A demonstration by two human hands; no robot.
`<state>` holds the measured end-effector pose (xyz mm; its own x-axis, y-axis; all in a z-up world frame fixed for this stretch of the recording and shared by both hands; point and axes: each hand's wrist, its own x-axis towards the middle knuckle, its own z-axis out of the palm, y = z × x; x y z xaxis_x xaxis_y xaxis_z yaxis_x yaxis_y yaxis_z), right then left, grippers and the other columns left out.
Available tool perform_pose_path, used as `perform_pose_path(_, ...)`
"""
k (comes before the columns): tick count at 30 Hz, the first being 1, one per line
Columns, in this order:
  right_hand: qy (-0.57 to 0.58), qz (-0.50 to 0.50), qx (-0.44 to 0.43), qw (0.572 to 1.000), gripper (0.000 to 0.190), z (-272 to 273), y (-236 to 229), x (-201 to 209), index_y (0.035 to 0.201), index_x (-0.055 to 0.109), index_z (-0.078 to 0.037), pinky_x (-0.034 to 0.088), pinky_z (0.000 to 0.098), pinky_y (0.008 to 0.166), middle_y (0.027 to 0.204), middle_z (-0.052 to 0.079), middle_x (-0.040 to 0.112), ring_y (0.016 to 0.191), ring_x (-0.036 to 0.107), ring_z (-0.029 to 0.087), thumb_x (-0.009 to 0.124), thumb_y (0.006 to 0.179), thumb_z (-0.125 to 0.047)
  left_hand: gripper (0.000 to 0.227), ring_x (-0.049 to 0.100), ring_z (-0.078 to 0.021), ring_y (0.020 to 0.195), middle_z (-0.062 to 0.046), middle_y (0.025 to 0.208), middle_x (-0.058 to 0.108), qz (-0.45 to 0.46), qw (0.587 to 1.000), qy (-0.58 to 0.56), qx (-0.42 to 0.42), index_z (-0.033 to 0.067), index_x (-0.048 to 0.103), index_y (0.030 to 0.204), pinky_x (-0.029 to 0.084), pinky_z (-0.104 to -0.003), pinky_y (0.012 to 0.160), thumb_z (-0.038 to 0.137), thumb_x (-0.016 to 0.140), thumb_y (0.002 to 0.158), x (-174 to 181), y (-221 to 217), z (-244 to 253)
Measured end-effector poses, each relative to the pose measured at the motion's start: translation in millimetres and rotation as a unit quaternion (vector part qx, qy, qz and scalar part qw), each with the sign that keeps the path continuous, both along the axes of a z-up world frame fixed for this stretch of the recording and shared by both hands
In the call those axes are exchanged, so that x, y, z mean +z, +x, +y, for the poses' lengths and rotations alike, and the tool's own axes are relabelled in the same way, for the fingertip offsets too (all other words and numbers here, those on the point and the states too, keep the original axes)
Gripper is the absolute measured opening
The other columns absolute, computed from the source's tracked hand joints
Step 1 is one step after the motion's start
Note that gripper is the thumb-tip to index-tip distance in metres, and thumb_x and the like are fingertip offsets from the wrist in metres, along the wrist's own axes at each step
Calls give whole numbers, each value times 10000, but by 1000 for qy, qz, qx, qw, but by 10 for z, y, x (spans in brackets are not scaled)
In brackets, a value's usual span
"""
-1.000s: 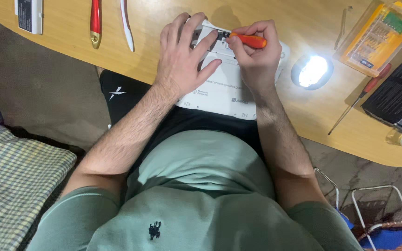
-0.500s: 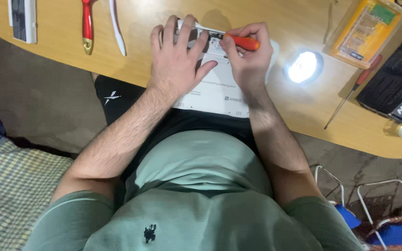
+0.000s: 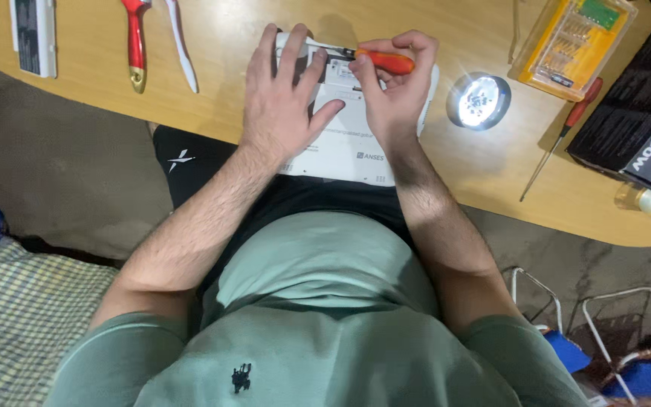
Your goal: The person uses a screwdriver to tighten screws on the back of a white router. They repeatedly pick up screws from a small metal dish and insert them into the device, securing the casing.
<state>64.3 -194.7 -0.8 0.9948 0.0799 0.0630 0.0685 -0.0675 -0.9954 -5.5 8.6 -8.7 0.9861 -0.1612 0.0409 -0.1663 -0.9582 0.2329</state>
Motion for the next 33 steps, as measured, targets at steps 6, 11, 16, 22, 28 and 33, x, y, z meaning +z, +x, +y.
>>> perform_pose_path(6, -18, -11, 11, 1000, 398, 31, -38, 23, 1325, 502, -96, 718, 355, 941, 1202, 248, 853, 1051, 868, 298, 791, 1124, 90, 775, 310, -518, 1737, -192, 1883, 430, -38, 998, -40, 6, 103, 814, 1684, 560, -726, 1322, 717, 912, 1222, -71, -33, -5)
perform_pose_path(11, -40, -51, 46, 997, 353, 57, -65, 52, 1322, 510, -44, 739, 387, 992, 1232, 269, 822, 1128, 849, 333, 783, 1144, 92, 761, 307, -504, 1745, -176, 1889, 417, -38, 998, -54, 10, 94, 795, 1679, 560, -730, 1324, 684, 930, 1218, -79, -38, -1)
perform_pose_path(16, -76, -53, 56, 994, 337, 74, -68, 58, 1303, 540, -62, 734, 397, 1061, 1267, 225, 842, 1218, 851, 312, 822, 1151, 45, 754, 324, -523, 1732, -162, 1892, 417, -39, 997, -65, 14, 95, 785, 1684, 551, -721, 1323, 672, 909, 1215, -62, -30, -1)
perform_pose_path(22, -120, -79, 69, 987, 306, 93, -55, 42, 1290, 574, -31, 766, 390, 1041, 1283, 225, 848, 1197, 865, 315, 835, 1155, 56, 748, 364, -526, 1703, -164, 1871, 440, -44, 997, -59, 13, 114, 789, 1686, 559, -697, 1316, 658, 938, 1195, -53, -23, 2)
perform_pose_path(28, -180, -92, 66, 977, 274, 87, -34, 99, 1223, 586, -39, 748, 372, 1011, 1259, 174, 864, 1160, 864, 284, 840, 1146, 30, 698, 380, -557, 1688, -197, 1849, 463, -52, 995, -87, 8, 93, 784, 1665, 555, -722, 1309, 609, 916, 1213, -49, -12, 12)
perform_pose_path(33, -391, -115, 182, 895, 245, 85, 158, 421, 1238, 622, -79, 541, 501, 784, 1068, 80, 668, 855, 678, 332, 654, 1313, -310, 748, 433, -554, 1628, -205, 1792, 518, -56, 997, -50, 3, 109, 768, 1652, 571, -674, 1277, 685, 905, 1196, -13, 8, 23)
